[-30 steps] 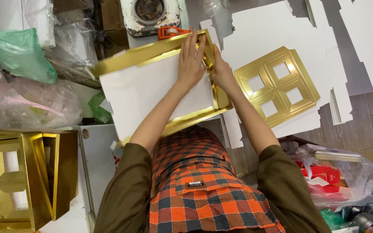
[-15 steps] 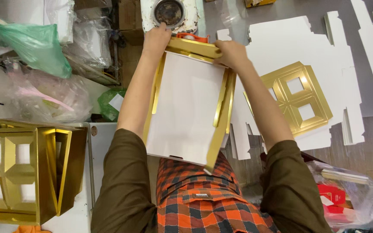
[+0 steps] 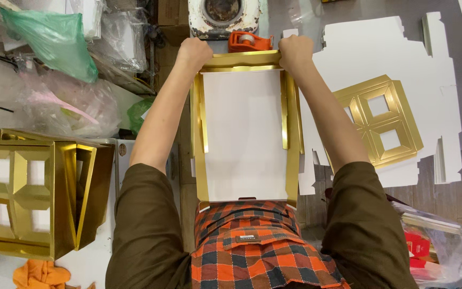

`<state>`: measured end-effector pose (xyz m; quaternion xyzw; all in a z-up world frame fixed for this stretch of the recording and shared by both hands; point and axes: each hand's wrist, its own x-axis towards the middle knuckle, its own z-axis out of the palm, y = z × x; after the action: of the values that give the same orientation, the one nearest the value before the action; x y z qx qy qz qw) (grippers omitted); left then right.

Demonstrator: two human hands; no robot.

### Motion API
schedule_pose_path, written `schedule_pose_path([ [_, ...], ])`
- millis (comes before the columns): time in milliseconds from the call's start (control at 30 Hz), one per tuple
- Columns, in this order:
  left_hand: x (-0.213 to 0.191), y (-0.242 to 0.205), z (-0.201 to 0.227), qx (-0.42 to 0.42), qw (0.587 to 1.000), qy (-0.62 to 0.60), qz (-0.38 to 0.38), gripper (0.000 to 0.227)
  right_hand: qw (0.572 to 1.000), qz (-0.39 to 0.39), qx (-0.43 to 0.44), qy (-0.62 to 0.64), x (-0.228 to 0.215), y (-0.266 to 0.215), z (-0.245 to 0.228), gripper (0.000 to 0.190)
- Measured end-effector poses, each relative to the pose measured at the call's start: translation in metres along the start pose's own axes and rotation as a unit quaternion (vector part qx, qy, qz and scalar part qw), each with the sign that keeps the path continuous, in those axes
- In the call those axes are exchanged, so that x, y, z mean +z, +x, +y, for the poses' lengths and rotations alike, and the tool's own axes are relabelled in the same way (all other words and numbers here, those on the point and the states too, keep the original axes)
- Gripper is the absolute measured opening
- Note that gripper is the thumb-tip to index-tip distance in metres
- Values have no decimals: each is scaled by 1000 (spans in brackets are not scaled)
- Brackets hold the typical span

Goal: The person assembles a decorative gold frame by hand. They place gold strips onto a white backing board, fold the edges, and then attach a gold grid insert to complete the structure.

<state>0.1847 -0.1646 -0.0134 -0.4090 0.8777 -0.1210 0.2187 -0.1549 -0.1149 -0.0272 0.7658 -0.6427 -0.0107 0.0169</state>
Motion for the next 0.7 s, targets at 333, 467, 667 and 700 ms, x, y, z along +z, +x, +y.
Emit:
schedule_pose_path([
  [333,-12,-1,18,-44,989,-25,-142,26,972,-202,-120,24,-23,22,17,24],
  [467,-16,10,20,-45,978,-66,-190,30,968,-173,-138,-116,-6,29,-2,16],
  [667,7,11,24,-29,993,-81,-80,23,960,-110,-197,-164,-10,26,-12,10],
  [700,9,10,24,-27,994,-90,-64,22,960,-109,-201,-163,-12,24,-11,8],
])
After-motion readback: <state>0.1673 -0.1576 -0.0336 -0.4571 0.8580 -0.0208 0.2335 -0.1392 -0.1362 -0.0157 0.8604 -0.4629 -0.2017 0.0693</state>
